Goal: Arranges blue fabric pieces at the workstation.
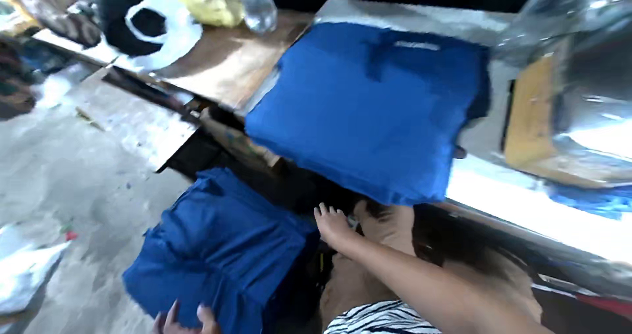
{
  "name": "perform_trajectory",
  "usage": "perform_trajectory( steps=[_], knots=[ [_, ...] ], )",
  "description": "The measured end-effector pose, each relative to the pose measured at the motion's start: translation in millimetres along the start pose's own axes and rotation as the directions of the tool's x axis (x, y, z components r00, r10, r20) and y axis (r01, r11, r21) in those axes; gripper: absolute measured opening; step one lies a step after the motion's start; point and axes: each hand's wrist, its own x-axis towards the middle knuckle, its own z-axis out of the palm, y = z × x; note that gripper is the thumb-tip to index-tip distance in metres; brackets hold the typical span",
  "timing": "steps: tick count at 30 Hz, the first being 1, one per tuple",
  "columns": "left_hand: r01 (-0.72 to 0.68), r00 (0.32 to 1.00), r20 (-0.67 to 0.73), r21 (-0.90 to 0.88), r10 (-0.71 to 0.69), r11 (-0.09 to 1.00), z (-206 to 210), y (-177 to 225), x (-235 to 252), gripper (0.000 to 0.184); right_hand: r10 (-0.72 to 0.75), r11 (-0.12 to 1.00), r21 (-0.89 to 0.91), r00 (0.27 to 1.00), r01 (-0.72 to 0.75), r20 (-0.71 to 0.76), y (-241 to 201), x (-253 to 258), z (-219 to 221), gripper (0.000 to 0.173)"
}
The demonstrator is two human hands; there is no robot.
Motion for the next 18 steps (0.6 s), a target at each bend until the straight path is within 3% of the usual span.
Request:
perform_trajectory(
  steps=[1,3,5,7,9,10,11,12,14,15,17,18],
  knots=[
    [-0.195,0.979,0.024,-0.172,0.202,0.966,-1.1,46.7,13.3,0.042,-0.008,1.000,0.001,1.000,0.008,0.006,10.7,-9.8,-4.5,0.054],
    [-0.464,0.833,0.051,-0.478,0.550,0.746,4.4,148.4,22.7,0.027,-0.077,0.995,0.067,0.997,0.075,0.021,28.1,-38.1,-17.2,0.048],
    [-0.620,0.592,-0.012,-0.645,0.806,0.447,21.2,233.2,13.5,0.013,-0.187,0.971,0.152,0.982,0.183,0.013,41.3,-73.7,-26.6,0.042],
    [-0.737,0.295,-0.097,-0.656,0.951,0.162,37.2,299.2,0.8,0.013,-0.267,0.933,0.254,0.964,0.255,0.015,50.1,-111.7,-38.6,0.036],
    [-0.826,0.020,-0.001,-0.564,1.000,0.017,41.0,342.6,-3.5,0.026,-0.294,0.909,0.319,0.955,0.269,0.030,61.2,-133.5,-41.7,0.034],
    [-0.857,-0.066,0.080,-0.515,0.995,-0.015,39.4,357.6,-3.2,0.030,-0.297,0.897,0.348,0.955,0.272,0.019,69.0,-143.3,-41.4,0.034],
    [-0.873,-0.105,0.114,-0.487,0.988,-0.036,39.0,367.4,-1.7,0.030,-0.294,0.881,0.378,0.955,0.285,-0.035,77.7,-155.7,-40.9,0.034],
    [-0.873,-0.102,0.080,-0.485,0.992,-0.051,42.3,372.3,1.3,0.027,-0.282,0.856,0.409,0.948,0.317,-0.146,86.7,-168.9,-38.9,0.032],
    [-0.825,-0.047,0.018,-0.565,0.999,-0.028,49.9,377.2,10.9,0.020,-0.212,0.807,0.465,0.914,0.363,-0.346,100.2,-192.8,-42.7,0.028],
    [-0.772,-0.007,0.070,-0.634,0.998,0.039,49.0,379.5,16.2,0.018,-0.167,0.790,0.455,0.859,0.410,-0.484,103.5,-202.9,-46.5,0.024],
    [-0.638,0.058,0.264,-0.732,0.963,0.239,43.9,386.0,25.3,0.013,-0.075,0.813,0.295,0.592,0.503,-0.803,106.0,-207.9,-52.9,0.017],
    [-0.577,0.095,0.368,-0.737,0.925,0.352,41.1,390.0,27.7,0.013,-0.047,0.836,0.213,0.452,0.506,-0.891,106.5,-205.9,-60.9,0.019]
  ],
)
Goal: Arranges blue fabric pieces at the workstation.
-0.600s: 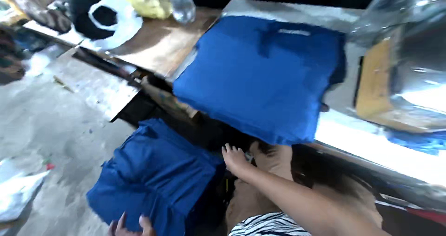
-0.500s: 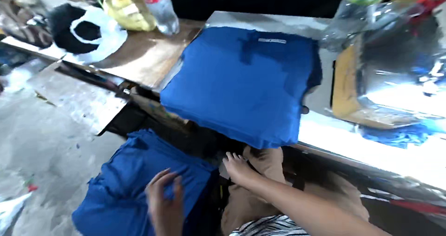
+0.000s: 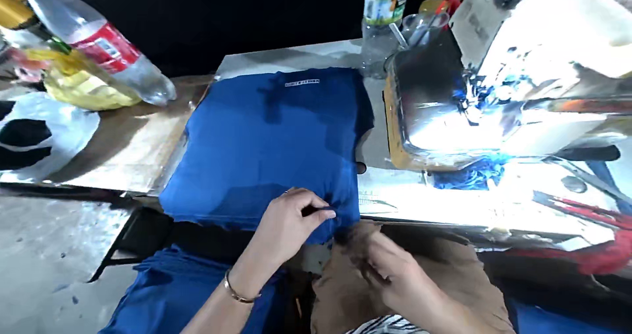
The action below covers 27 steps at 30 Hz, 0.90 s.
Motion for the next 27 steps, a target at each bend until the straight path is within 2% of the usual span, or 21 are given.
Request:
perform_trajectory(
  steps=[1,3,4,6,7,9,10,11,12,13,15,16,18,20,22,23,25,27],
  knots=[
    [0.099,0.995,0.019,-0.038,-0.098,0.994,-2.7,3.4,3.2,0.017,-0.051,0.997,-0.069,0.994,0.044,-0.096,-0.1,9.9,-2.4,0.025],
    [0.228,0.974,0.016,-0.055,-0.227,0.972,-5.3,10.0,8.3,0.022,-0.100,0.969,-0.236,0.988,0.069,-0.119,2.1,25.7,-7.5,0.030],
    [0.250,0.968,0.005,-0.075,-0.251,0.965,-7.3,10.4,11.0,0.017,-0.099,0.961,-0.271,0.987,0.062,-0.126,4.0,32.8,-8.2,0.026],
    [0.227,0.974,0.014,-0.116,-0.226,0.967,-11.6,4.6,15.0,0.011,-0.099,0.953,-0.303,0.972,0.031,-0.212,1.8,51.1,-9.3,0.022],
    [0.165,0.986,0.008,-0.136,-0.165,0.977,-10.8,-1.1,14.7,0.013,-0.106,0.945,-0.326,0.968,0.027,-0.228,-3.2,62.6,-12.2,0.022],
    [0.000,0.998,-0.061,-0.200,-0.012,0.980,-5.7,-10.2,12.5,0.014,-0.139,0.930,-0.360,0.978,0.075,-0.156,-11.0,92.8,-17.8,0.029],
    [-0.022,0.996,-0.094,-0.189,0.005,0.982,-6.8,-11.7,12.0,0.018,-0.165,0.930,-0.349,0.979,0.116,-0.115,-11.2,112.0,-19.2,0.022],
    [0.028,0.994,-0.100,-0.110,-0.039,0.994,-14.3,-12.0,12.6,0.029,-0.188,0.933,-0.327,0.979,0.152,-0.083,-10.6,134.2,-20.9,0.011],
    [0.140,0.987,-0.085,0.049,-0.136,0.989,-29.0,-11.2,17.1,0.043,-0.210,0.933,-0.309,0.976,0.182,-0.060,-10.2,159.4,-24.4,0.008],
    [0.270,0.963,-0.058,0.226,-0.264,0.936,-49.0,-13.3,26.9,0.052,-0.227,0.928,-0.314,0.973,0.200,-0.051,-11.0,187.3,-31.4,0.011],
    [0.380,0.924,-0.144,0.453,-0.354,0.807,-91.7,-41.1,51.2,0.043,-0.255,0.891,-0.402,0.965,0.210,-0.062,-20.1,241.9,-56.5,0.017],
    [0.410,0.912,-0.238,0.478,-0.334,0.777,-115.6,-62.1,61.3,0.035,-0.247,0.871,-0.455,0.965,0.184,-0.083,-28.3,266.2,-72.3,0.020],
    [0.513,0.843,-0.441,0.487,-0.308,0.707,-169.1,-75.5,72.5,0.029,-0.207,0.864,-0.495,0.961,0.091,-0.184,-50.6,304.7,-105.4,0.027],
    [0.548,0.769,-0.562,0.337,-0.303,0.766,-217.2,-67.8,73.5,0.032,-0.210,0.897,-0.440,0.924,0.052,-0.320,-76.0,325.2,-135.5,0.028],
    [0.423,0.731,-0.643,0.167,-0.227,0.891,-245.4,-81.7,58.7,0.035,-0.236,0.940,-0.328,0.876,0.096,-0.421,-93.5,318.0,-151.8,0.019],
    [0.323,0.736,-0.654,0.110,-0.176,0.940,-252.3,-96.3,47.1,0.037,-0.250,0.949,-0.287,0.867,0.131,-0.431,-95.7,304.5,-154.6,0.017],
    [0.105,0.791,-0.609,0.036,-0.062,0.994,-249.0,-110.6,18.5,0.035,-0.279,0.951,-0.234,0.885,0.201,-0.373,-89.1,261.8,-151.9,0.018],
    [0.011,0.847,-0.530,0.074,0.030,0.997,-231.7,-117.0,-16.1,0.030,-0.234,0.969,-0.155,0.920,0.193,-0.315,-71.6,208.8,-134.8,0.014]
  ],
)
